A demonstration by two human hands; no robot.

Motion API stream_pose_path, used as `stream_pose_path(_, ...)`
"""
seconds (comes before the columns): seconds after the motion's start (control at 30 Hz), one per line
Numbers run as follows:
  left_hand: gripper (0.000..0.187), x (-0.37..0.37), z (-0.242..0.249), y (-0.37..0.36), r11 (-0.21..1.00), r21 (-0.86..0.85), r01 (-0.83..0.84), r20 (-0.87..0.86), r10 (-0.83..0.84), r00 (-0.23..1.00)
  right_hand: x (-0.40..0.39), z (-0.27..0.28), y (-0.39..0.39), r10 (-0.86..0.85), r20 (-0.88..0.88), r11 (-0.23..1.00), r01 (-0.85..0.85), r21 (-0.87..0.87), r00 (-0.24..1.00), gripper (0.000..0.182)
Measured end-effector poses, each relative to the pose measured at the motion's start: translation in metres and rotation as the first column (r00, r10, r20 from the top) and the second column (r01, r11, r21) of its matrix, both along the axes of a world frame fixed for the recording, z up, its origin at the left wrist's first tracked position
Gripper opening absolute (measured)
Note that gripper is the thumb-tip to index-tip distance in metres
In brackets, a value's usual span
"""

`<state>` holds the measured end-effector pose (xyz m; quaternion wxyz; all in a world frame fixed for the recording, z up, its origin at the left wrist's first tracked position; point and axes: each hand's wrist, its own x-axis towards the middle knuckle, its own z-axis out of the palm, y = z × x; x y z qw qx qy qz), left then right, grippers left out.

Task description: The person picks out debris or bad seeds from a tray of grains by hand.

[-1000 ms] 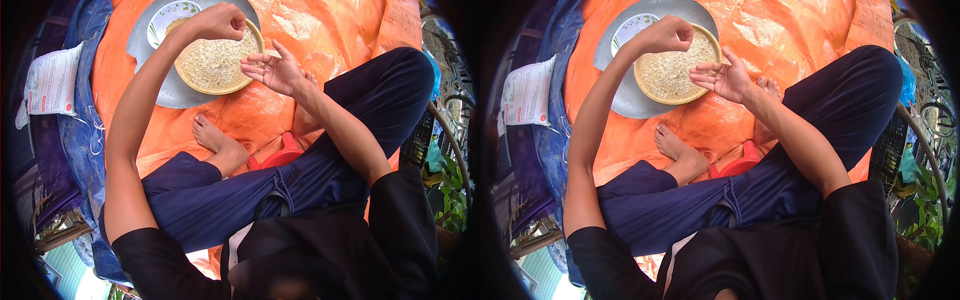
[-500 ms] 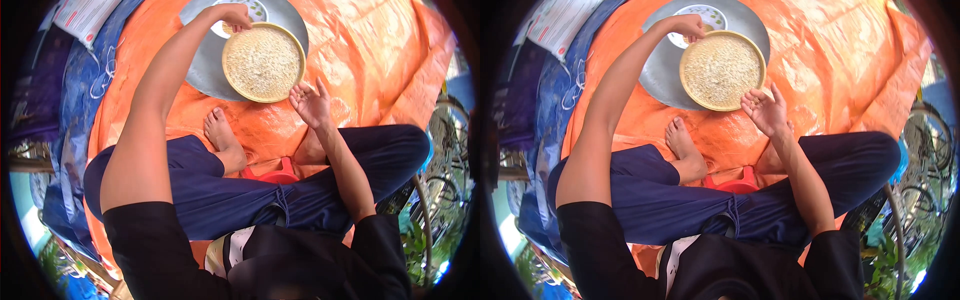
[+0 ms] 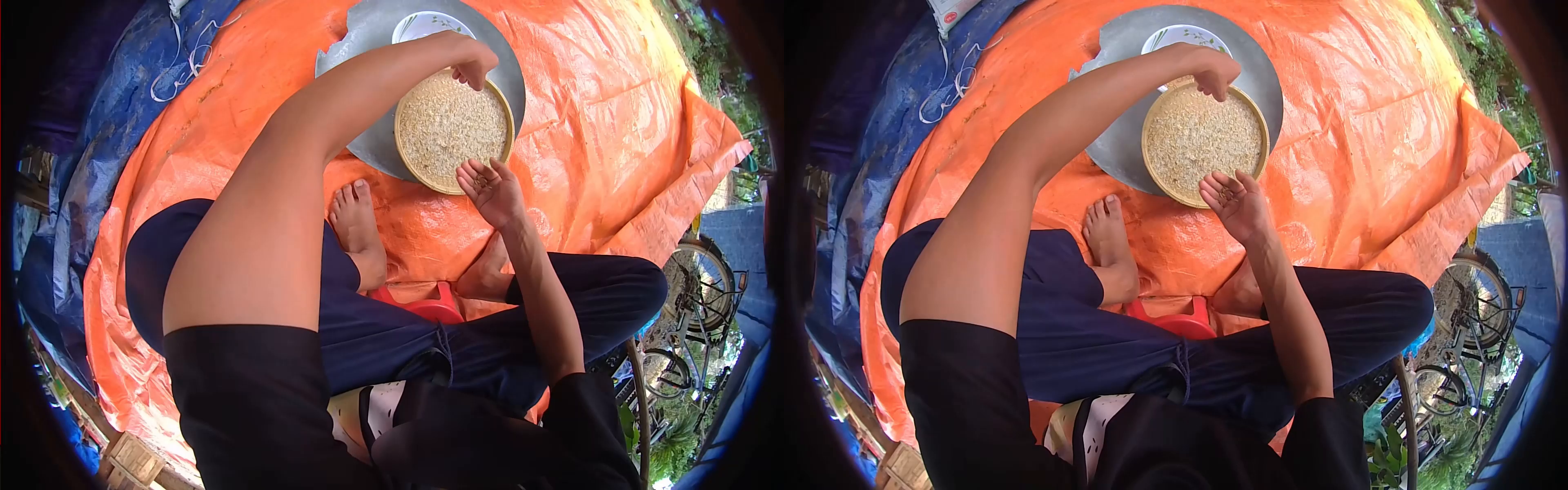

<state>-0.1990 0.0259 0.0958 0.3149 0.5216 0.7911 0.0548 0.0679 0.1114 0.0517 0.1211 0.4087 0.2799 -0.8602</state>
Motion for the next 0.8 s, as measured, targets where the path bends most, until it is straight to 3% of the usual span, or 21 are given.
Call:
stream_pose_path(0.13, 0.020, -0.021, 0.027, 0.002, 0.997, 0.048, 0.066, -0.274, -0.050, 0.961, -0.064, 0.015, -0.014, -0.021, -0.107, 0.999, 0.023, 0.023, 0.994, 0.045)
stream_pose_path(0.2, 0.018, -0.026, 0.077, -0.008, 0.995, -0.074, 0.074, -0.396, -0.097, 0.913, -0.111, 0.021, -0.012, 0.023, -0.181, 0.999, -0.014, 0.052, 0.983, 0.045)
stream_pose_path(0.3, 0.021, -0.035, 0.135, -0.026, 0.968, 0.017, 0.250, -0.558, -0.198, 0.806, -0.183, 0.029, -0.017, 0.080, -0.248, 0.993, -0.055, 0.104, 0.966, 0.047)
stream_pose_path(0.4, 0.022, -0.057, 0.168, -0.047, 0.979, -0.018, 0.202, -0.577, -0.175, 0.798, -0.248, 0.021, -0.024, 0.199, -0.206, 0.952, -0.139, 0.273, 0.958, 0.055)
stream_pose_path(0.57, 0.021, -0.122, 0.149, -0.087, 0.994, -0.094, 0.051, -0.519, -0.093, 0.849, -0.294, -0.003, -0.035, 0.444, -0.082, 0.835, -0.379, 0.399, 0.892, 0.085)
stream_pose_path(0.67, 0.021, -0.155, 0.119, -0.110, 0.988, -0.145, -0.055, -0.443, -0.015, 0.897, -0.295, -0.010, -0.036, 0.499, -0.064, 0.816, -0.444, 0.369, 0.864, 0.091)
stream_pose_path(0.8, 0.021, -0.160, 0.114, -0.127, 0.978, -0.182, -0.107, -0.417, 0.022, 0.909, -0.297, -0.018, -0.024, 0.516, -0.129, 0.816, -0.440, 0.375, 0.847, 0.086)
